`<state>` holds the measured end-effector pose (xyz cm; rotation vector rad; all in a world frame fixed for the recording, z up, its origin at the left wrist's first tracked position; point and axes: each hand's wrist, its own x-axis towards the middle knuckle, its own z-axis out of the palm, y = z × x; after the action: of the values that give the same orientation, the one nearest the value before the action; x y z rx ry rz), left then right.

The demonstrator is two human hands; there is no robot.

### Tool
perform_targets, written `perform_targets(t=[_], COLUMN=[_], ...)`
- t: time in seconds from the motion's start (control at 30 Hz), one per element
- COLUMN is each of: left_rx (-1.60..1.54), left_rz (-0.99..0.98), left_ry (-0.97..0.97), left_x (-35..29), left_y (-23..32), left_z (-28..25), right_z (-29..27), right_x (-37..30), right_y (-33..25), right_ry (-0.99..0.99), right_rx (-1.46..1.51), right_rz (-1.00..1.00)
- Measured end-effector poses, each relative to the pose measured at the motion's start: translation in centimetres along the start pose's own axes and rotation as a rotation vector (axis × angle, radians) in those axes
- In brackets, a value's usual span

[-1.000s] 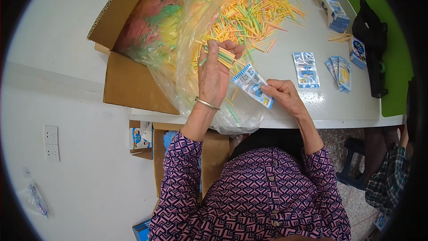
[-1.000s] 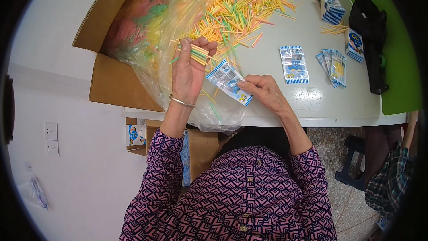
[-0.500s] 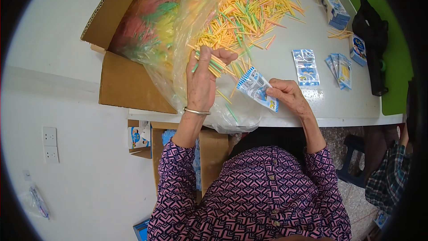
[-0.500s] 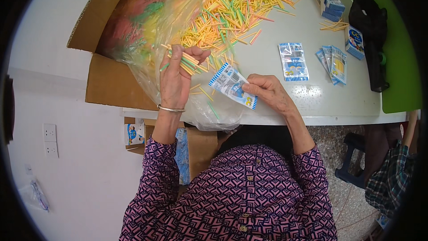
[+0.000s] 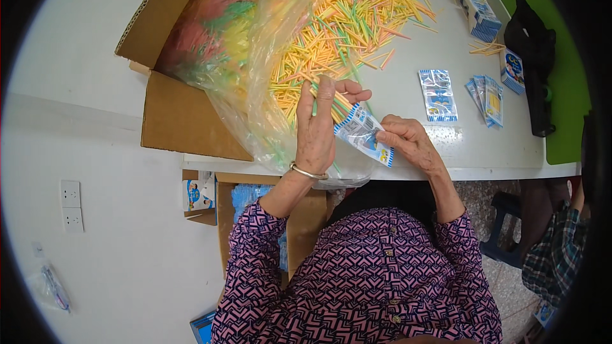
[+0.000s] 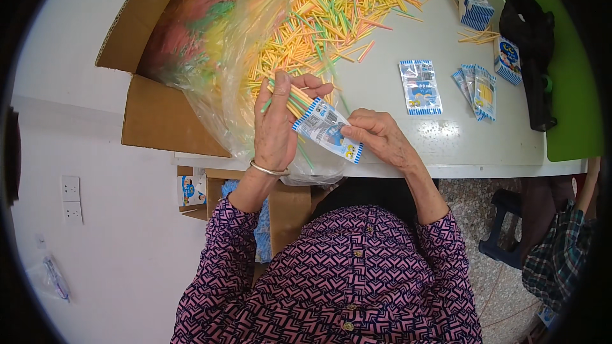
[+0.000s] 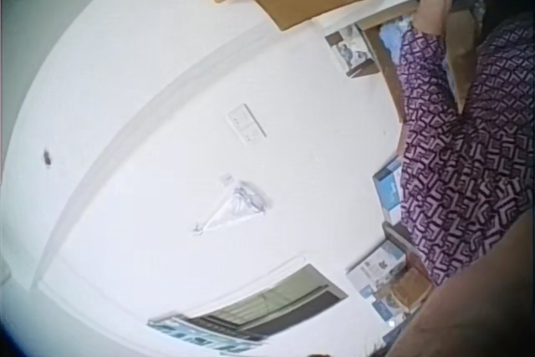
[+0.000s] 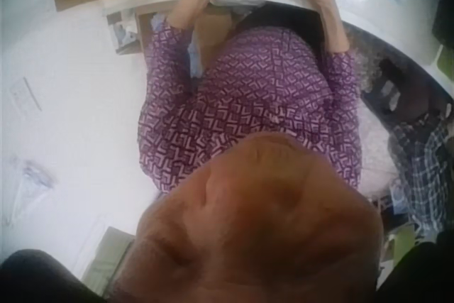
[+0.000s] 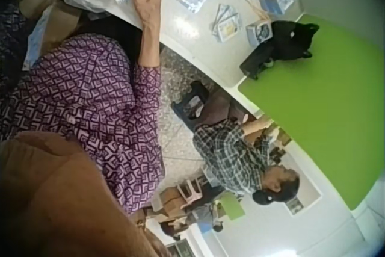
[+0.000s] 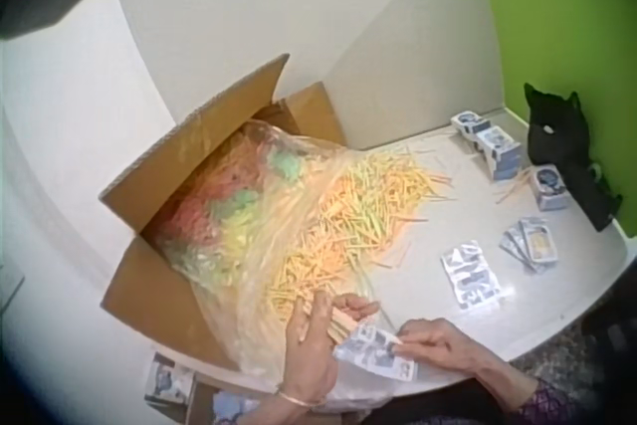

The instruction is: Packaging small colorful plastic sticks into individual plastic bags and placing them into a bin.

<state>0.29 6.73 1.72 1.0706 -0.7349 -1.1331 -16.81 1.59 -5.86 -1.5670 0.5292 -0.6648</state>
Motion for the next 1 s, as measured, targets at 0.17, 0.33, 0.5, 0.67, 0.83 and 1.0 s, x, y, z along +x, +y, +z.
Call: perform_targets(t=[0.17,0.33,0.5,0.67,0.83,1.0], left_rx=[0.037,0.095,0.082,0.189,0.141,0.237], left_rz=[0.047,0.033,0.014,0.157,0.192,0.246], left_ry=[0.013,0.002,-0.038,-0.099,-0.131,-0.118], left_x=[-0.9,-1.5,-1.9,-1.9,-2.4,-2.3], left_y=[-0.7,-1.4,-1.2,-2.0,-2.2,-2.0], left_z=[0.1,0.0,-0.5,-1.4,-1.7,-2.0], right_z=[-0.1,0.4,0.7,0.9,1.1,1.0], right_x=[-0.2,-0.3,-0.4,-0.3,-0.3,-0.4], right_y=[0.1,0.1,0.4,0.4,0.5,0.5], right_ry=[0.021,0.039,0.091,0.122,0.123,0.109], right_rx=[0.068,-0.008,-0.129,-0.183,-0.179,-0.226], right_rz=[-0.003,-0.060,-0.142,-0.187,-0.218,-0.261])
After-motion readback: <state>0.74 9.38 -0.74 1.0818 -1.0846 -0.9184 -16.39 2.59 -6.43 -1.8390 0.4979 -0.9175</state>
